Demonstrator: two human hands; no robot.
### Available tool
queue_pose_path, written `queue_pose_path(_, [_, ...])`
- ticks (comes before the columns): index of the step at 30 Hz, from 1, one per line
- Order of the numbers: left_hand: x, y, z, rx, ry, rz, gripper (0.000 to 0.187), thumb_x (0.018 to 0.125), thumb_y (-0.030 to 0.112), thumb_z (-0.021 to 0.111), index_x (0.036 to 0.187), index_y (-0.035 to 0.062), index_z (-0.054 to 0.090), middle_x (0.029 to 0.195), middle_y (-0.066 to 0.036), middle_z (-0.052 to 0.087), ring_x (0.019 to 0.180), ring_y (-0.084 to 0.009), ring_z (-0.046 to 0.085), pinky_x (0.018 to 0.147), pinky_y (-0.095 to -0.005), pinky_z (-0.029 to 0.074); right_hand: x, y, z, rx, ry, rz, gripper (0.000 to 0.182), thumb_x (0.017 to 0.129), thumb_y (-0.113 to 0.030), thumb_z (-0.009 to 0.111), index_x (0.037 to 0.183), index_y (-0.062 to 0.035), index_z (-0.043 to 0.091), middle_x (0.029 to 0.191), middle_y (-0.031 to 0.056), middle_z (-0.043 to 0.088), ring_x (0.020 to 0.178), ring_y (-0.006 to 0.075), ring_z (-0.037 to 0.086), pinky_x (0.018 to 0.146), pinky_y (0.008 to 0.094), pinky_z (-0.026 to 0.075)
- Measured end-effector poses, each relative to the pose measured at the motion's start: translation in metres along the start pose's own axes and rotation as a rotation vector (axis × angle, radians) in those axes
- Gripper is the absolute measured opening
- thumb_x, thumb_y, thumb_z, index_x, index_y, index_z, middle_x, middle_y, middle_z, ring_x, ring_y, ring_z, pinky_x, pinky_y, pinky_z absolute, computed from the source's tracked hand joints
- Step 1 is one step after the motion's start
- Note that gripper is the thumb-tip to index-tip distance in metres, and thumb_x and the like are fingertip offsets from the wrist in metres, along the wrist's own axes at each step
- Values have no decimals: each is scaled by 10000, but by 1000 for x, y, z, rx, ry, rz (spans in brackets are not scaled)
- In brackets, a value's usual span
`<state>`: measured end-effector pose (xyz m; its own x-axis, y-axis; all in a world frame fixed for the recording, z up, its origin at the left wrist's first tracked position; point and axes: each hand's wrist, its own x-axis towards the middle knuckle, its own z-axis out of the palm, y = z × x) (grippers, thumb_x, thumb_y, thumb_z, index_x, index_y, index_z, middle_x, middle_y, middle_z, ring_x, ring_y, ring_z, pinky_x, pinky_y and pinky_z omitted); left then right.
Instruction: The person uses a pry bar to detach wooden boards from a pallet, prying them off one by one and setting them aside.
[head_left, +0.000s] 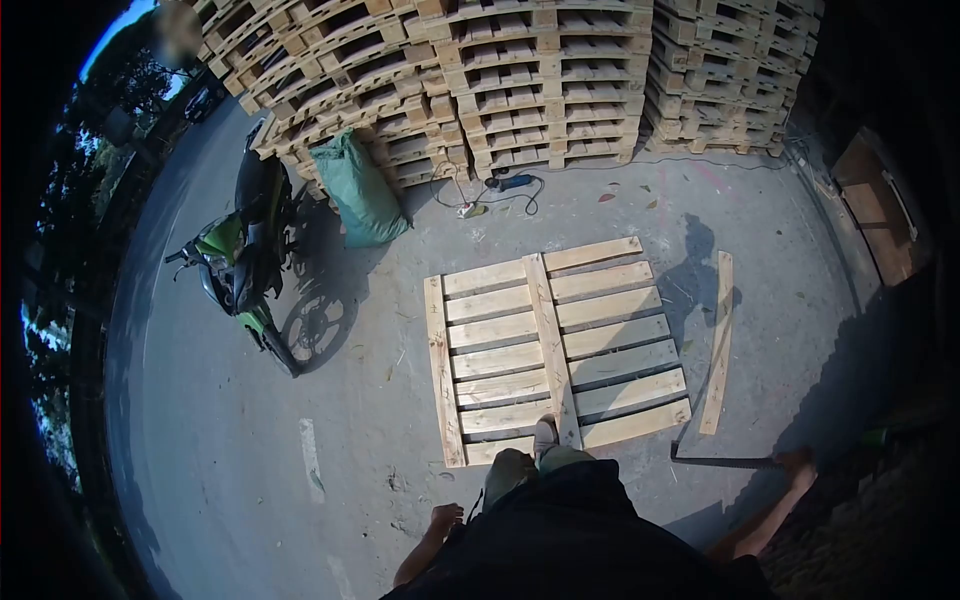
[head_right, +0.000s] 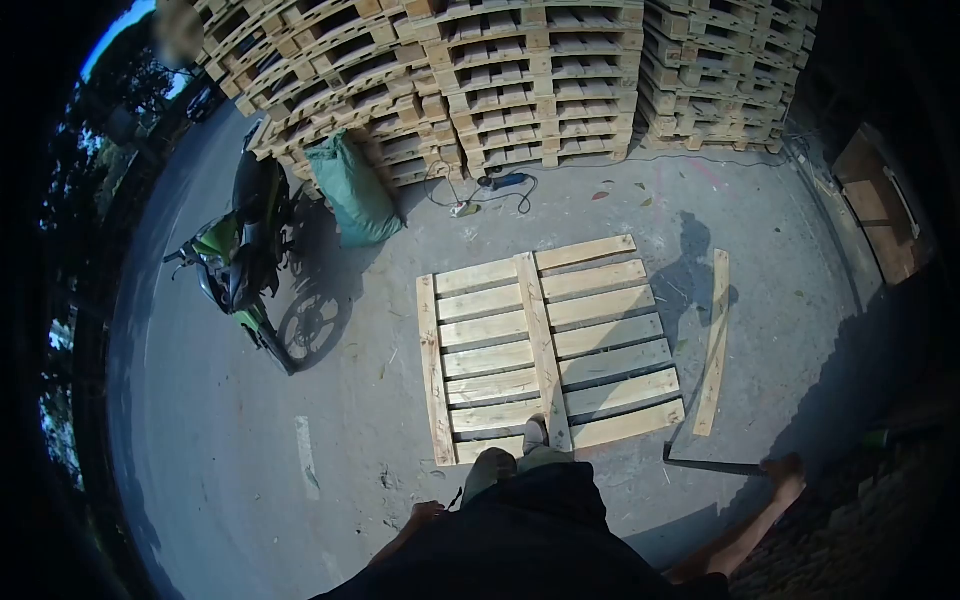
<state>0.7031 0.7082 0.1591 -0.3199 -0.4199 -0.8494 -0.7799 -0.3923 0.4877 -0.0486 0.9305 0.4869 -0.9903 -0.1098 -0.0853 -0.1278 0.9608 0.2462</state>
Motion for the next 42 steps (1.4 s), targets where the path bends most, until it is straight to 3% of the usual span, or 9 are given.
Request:
queue_pose_path(1, [-35, 2, 2, 707, 197, 35, 155, 848, 140, 510, 907, 105, 649, 857, -64, 665, 697, -174, 642, 607, -332, 510, -11, -13, -5, 9, -31, 34, 344, 619, -240, 682, 894, -39, 634, 835, 187, 644, 831, 343, 633, 722, 420, 504])
queue_pose_path(5, [-60, -8, -23, 462, 180, -209, 151, 819, 163, 539, 868, 71, 648, 822, -89, 659, 701, -197, 642, 619, -351, 509, -48, -72, -17, 49, -165, 151, 341, 631, -241, 676, 905, -41, 640, 857, 189, 646, 841, 332, 637, 727, 423, 506])
queue_pose_path(11, [108, 65, -146, 258, 256, -183, 192, 775, 198, 583, 810, 21, 647, 770, -126, 651, 706, -232, 641, 637, -378, 507, -109, -184, -18, 155, -383, 367, 338, 649, -243, 668, 921, -43, 648, 892, 190, 651, 858, 315, 642, 735, 428, 508])
queue_pose_path(15, [249, 170, -285, 31, 324, -270, 238, 746, 221, 612, 771, -13, 646, 736, -151, 645, 710, -255, 641, 650, -396, 506, -159, -274, 9, 309, -461, 444, 325, 668, -233, 651, 926, -36, 654, 925, 192, 650, 877, 309, 642, 745, 437, 508])
queue_pose_path(18, [329, 248, -405, 75, 350, 397, 211, 780, 201, 551, 693, 23, 625, 620, -88, 596, 539, -193, 581, 510, -341, 496, -197, -324, 45, 446, -547, 508, 308, 691, -218, 627, 930, -25, 659, 965, 195, 647, 901, 304, 641, 758, 448, 508])
queue_pose_path(25, [357, 481, -596, -353, 378, 246, 279, 813, 207, 520, 998, 21, 613, 846, -98, 610, 635, -190, 587, 476, -317, 477, -325, -460, 53, 508, -397, 726, 363, 755, -139, 498, 1081, 16, 530, 994, 245, 618, 956, 406, 598, 816, 473, 486])
queue_pose_path(30, [415, 495, -615, -205, 272, 16, 137, 816, 152, 538, 810, 21, 578, 730, -107, 592, 543, -221, 570, 458, -359, 489, -357, -554, 27, 585, -336, 736, 328, 762, -127, 473, 1049, 32, 482, 917, 272, 613, 897, 428, 603, 777, 496, 485])
queue_pose_path(35, [441, 485, -539, -45, 51, -213, 226, 855, 193, 506, 1022, 43, 534, 930, -172, 611, 781, -304, 601, 665, -482, 508, -320, -624, 41, 570, -180, 770, 395, 758, -103, 481, 1117, 59, 449, 835, 267, 613, 772, 412, 616, 671, 508, 491])
queue_pose_path(42, [492, 613, -524, 179, -445, 46, 212, 848, 230, 565, 1003, 87, 591, 892, -95, 619, 745, -235, 607, 629, -381, 499, -235, -656, 57, 599, -63, 886, 299, 812, -144, 469, 1037, 49, 505, 809, 234, 623, 756, 391, 620, 647, 490, 485])
